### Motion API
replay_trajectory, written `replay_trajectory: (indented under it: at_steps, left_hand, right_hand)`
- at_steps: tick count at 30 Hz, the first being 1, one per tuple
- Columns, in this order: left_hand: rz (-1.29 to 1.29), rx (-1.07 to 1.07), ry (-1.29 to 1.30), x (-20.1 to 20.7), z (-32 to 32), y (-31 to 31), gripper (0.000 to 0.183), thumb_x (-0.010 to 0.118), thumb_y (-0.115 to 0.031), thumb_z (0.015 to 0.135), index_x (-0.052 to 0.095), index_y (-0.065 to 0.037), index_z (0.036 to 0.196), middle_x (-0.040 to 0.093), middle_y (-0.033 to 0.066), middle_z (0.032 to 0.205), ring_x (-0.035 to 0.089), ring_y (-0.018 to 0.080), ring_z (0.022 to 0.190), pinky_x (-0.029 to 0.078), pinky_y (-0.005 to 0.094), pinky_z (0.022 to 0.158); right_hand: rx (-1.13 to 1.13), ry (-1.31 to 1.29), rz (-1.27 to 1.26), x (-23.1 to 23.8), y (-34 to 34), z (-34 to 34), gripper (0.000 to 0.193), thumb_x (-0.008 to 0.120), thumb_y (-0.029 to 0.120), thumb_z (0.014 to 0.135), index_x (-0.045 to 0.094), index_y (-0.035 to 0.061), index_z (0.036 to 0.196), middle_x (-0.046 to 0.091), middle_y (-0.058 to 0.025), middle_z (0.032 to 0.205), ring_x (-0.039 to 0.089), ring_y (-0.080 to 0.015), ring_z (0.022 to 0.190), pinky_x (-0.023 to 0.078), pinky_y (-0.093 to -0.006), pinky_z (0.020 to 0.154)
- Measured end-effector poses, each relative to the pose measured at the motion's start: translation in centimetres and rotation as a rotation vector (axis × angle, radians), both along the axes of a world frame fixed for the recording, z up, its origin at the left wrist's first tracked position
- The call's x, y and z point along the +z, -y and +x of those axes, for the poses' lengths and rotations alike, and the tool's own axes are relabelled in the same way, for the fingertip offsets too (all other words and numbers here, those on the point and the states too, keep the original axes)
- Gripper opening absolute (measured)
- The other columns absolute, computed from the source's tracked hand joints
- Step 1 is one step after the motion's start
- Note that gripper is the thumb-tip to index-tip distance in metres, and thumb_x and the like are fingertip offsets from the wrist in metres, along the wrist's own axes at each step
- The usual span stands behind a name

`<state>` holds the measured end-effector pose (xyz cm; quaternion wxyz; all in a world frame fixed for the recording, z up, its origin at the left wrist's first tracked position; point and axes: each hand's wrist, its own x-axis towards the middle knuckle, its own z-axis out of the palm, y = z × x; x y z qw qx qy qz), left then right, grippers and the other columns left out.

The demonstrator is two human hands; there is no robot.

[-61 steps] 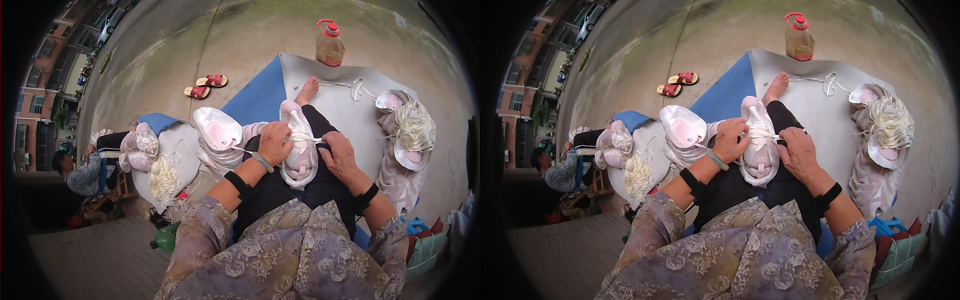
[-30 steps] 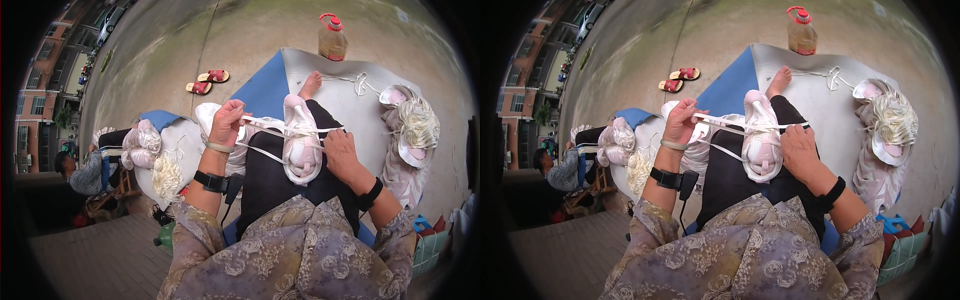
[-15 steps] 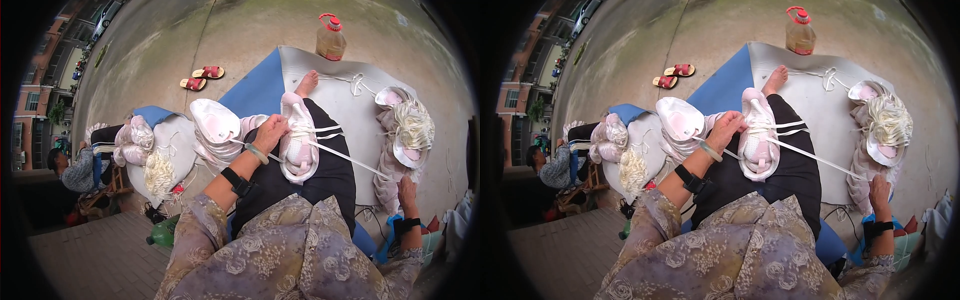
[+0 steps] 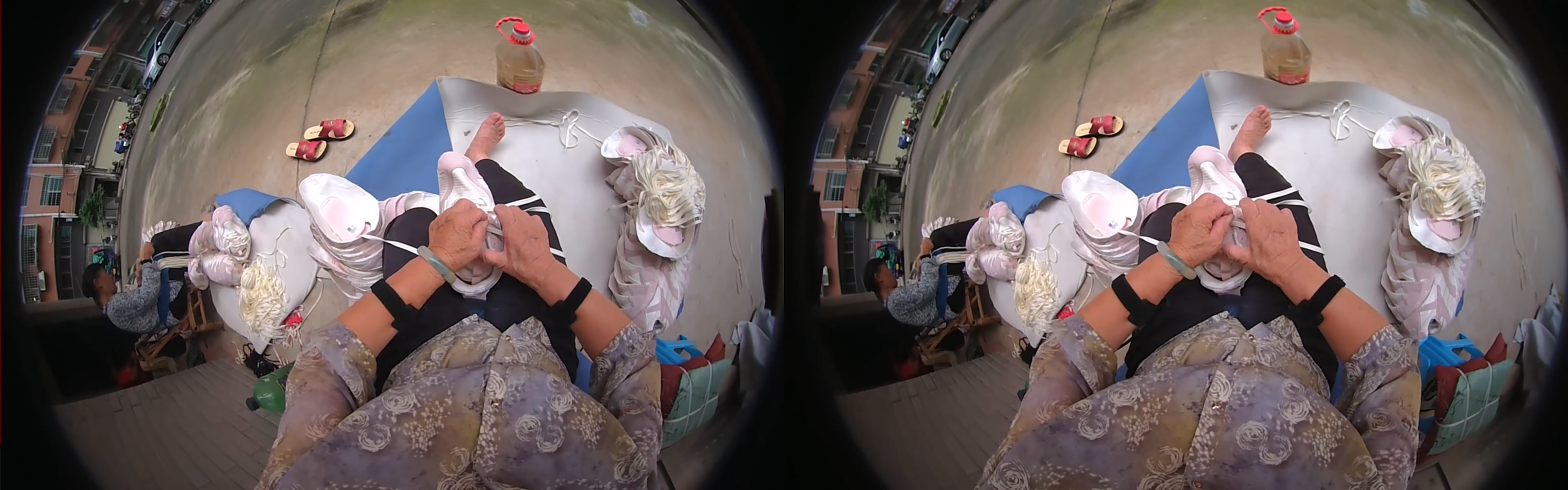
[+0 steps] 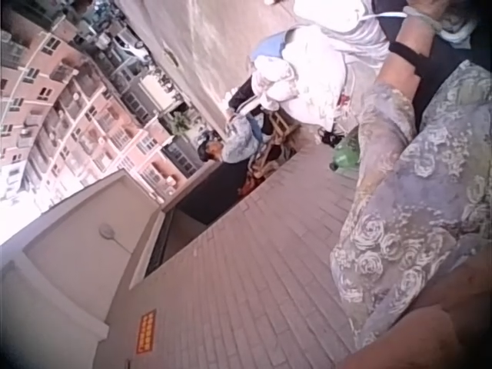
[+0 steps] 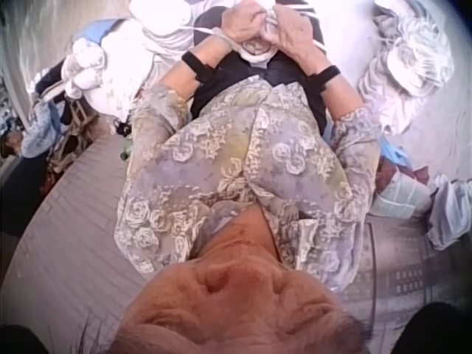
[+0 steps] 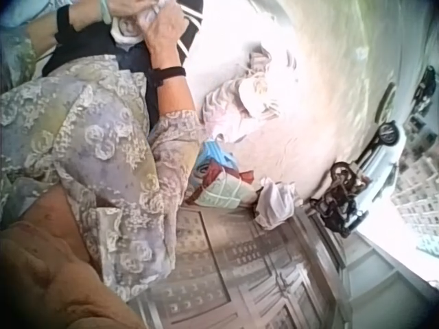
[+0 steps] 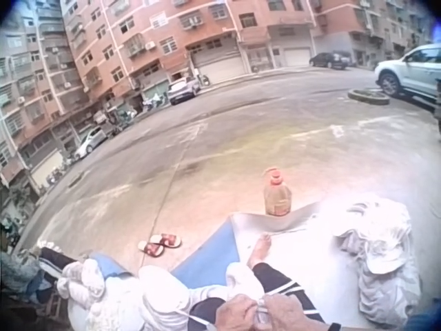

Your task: The recorder is threading laces into a white and pink shoe.

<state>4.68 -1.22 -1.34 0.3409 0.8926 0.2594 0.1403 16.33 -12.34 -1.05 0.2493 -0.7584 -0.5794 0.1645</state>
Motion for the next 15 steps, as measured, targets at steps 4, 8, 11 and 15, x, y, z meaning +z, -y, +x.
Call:
replay_trajectory:
  at_steps: [4, 8, 11, 15]
  left_hand:
    - [0.041, 0.013, -0.111, -0.3, 0.1, 0.1, 0.013, 0.055, -0.017, 0.077, 0.061, -0.006, 0.080, 0.056, 0.0096, 0.080, 0.057, 0.0290, 0.075, 0.045, 0.0369, 0.066]
    - [0.086, 0.052, -0.205, -0.3, 0.6, 0.0, 0.015, 0.053, -0.021, 0.077, 0.061, -0.009, 0.079, 0.055, 0.0088, 0.079, 0.057, 0.0289, 0.075, 0.045, 0.0389, 0.064]
    - [0.063, 0.007, -0.257, 0.0, 0.9, 0.3, 0.016, 0.054, -0.024, 0.077, 0.062, -0.010, 0.077, 0.055, 0.0082, 0.078, 0.057, 0.0280, 0.075, 0.045, 0.0388, 0.063]
    - [0.054, -0.014, -0.311, 0.5, 1.1, 0.1, 0.014, 0.057, -0.024, 0.075, 0.062, -0.011, 0.076, 0.055, 0.0071, 0.078, 0.058, 0.0272, 0.075, 0.045, 0.0380, 0.063]
  right_hand:
    - [-0.051, -0.077, -0.024, -1.1, 0.2, -0.3, 0.047, 0.068, 0.024, 0.067, 0.042, 0.0038, 0.100, 0.054, -0.0142, 0.091, 0.055, -0.0307, 0.084, 0.043, -0.0402, 0.069]
    - [-0.160, -0.236, 0.011, -1.2, 0.8, -0.6, 0.042, 0.066, 0.017, 0.068, 0.043, 0.0026, 0.100, 0.055, -0.0165, 0.082, 0.057, -0.0349, 0.075, 0.045, -0.0426, 0.064]
    - [-0.155, -0.181, 0.050, -1.8, 0.8, -0.6, 0.037, 0.064, 0.016, 0.069, 0.045, 0.0022, 0.097, 0.056, -0.0171, 0.076, 0.057, -0.0353, 0.071, 0.045, -0.0434, 0.062]
    - [-0.142, -0.204, 0.080, -2.7, 0.9, -0.5, 0.032, 0.061, 0.015, 0.070, 0.046, 0.0019, 0.095, 0.056, -0.0175, 0.076, 0.056, -0.0355, 0.071, 0.045, -0.0442, 0.062]
